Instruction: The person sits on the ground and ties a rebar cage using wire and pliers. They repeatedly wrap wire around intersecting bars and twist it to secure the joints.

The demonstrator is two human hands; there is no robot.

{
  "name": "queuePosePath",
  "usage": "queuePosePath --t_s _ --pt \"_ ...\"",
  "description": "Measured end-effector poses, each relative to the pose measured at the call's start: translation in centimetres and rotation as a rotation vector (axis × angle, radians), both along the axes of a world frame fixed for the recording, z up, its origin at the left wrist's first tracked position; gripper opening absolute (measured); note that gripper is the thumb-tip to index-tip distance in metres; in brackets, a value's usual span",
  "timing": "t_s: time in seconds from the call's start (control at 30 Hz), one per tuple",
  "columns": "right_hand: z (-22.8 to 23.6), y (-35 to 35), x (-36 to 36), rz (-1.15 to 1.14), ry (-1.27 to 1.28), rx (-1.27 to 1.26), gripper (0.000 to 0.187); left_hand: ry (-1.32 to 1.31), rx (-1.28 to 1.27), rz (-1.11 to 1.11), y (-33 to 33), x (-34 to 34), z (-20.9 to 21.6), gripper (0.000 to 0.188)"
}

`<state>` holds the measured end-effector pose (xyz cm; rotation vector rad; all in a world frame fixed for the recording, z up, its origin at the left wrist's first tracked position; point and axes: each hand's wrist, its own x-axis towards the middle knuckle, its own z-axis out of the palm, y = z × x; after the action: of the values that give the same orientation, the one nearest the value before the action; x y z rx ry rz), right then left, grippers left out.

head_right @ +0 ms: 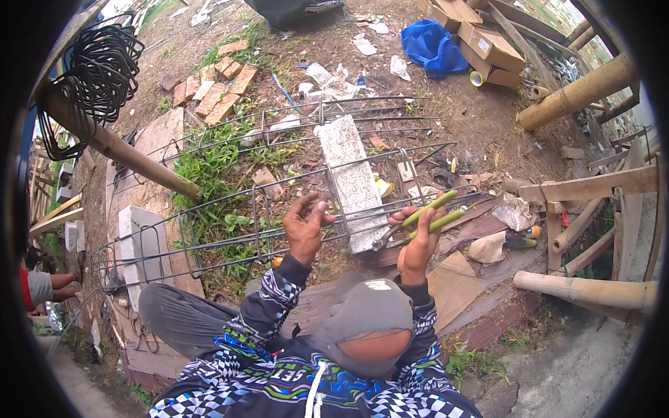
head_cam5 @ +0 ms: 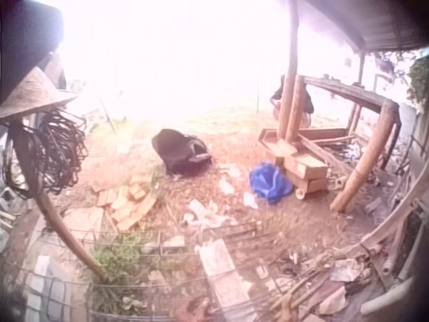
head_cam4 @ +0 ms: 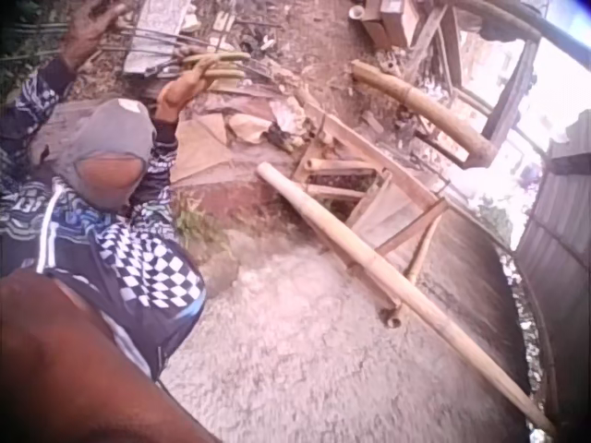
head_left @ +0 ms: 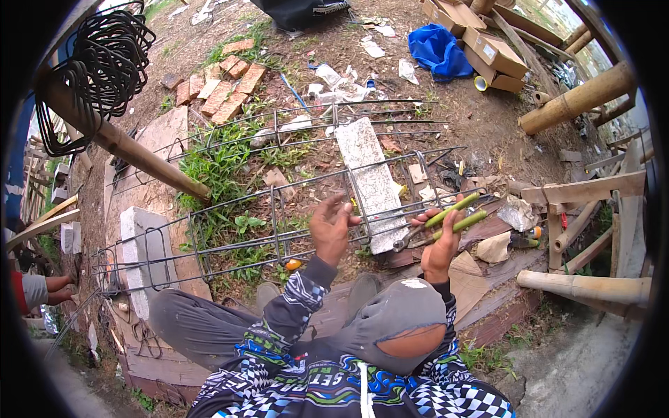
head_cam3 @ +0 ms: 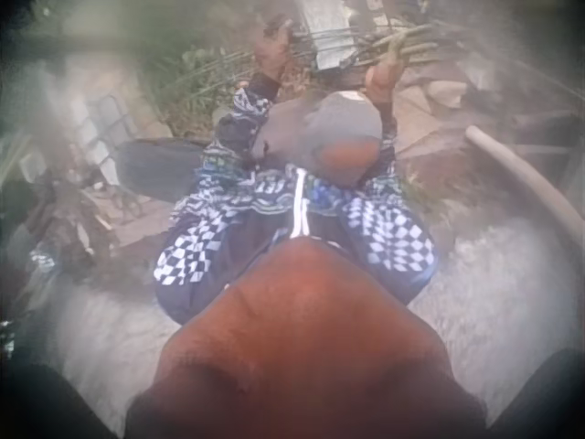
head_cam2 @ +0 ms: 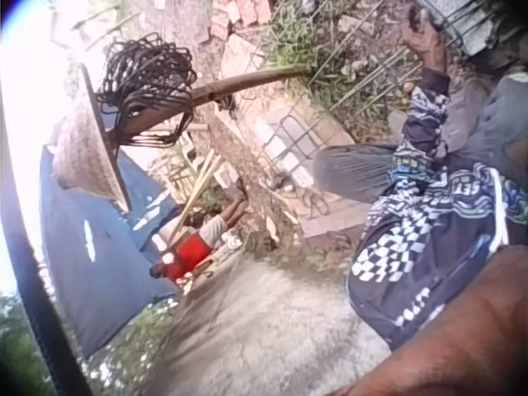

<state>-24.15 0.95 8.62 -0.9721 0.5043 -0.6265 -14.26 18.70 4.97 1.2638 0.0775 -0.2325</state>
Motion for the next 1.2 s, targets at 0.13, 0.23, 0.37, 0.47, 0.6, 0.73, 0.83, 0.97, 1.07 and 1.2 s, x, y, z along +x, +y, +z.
queuePosePath --t_s 0.13,0.23,0.37,0.47,0.6,0.73,0.83,0.97,1.07,1.2 --pt "0.7 -2.4 5.4 0.084 0.621 -0.791 0.065 0.195 -0.166 -0.040 3.0 2.1 1.6 0.046" --pt "-2.6 -4.3 8.2 0.123 0.753 -1.300 0.067 0.242 -0.250 -0.099 2.5 1.9 2.2 0.048" --pt "2.0 0.8 9.6 0.303 0.464 -1.384 0.057 0.206 -0.171 -0.083 4.4 1.5 2.9 0.047" --pt "3.7 3.7 8.8 0.774 0.238 -0.782 0.046 0.095 -0.078 -0.182 4.9 1.6 3.7 0.043" --pt "3.0 3.5 5.8 0.765 0.429 -0.983 0.033 -0.080 0.261 -0.353 6.5 3.0 2.4 0.015" --pt "0.3 2.1 -0.3 0.493 0.528 -0.842 0.030 -0.410 0.701 -0.200 9.4 6.6 0.1 0.030" --pt "-4.7 0.1 -8.4 0.320 0.822 -0.903 0.024 -0.451 0.822 -0.256 9.7 6.6 -1.1 0.036" --pt "-10.7 -3.2 -19.1 -0.259 1.282 -1.201 0.022 -0.458 0.798 -0.338 8.3 5.0 -0.5 0.030" --pt "-12.6 -6.8 -22.2 -0.494 1.334 -1.299 0.020 -0.456 0.577 -0.301 7.0 4.0 -0.4 0.024" --pt "-10.4 -7.2 -17.9 -0.215 1.106 -1.395 0.024 -0.132 0.249 -0.779 2.4 0.4 2.6 0.023"
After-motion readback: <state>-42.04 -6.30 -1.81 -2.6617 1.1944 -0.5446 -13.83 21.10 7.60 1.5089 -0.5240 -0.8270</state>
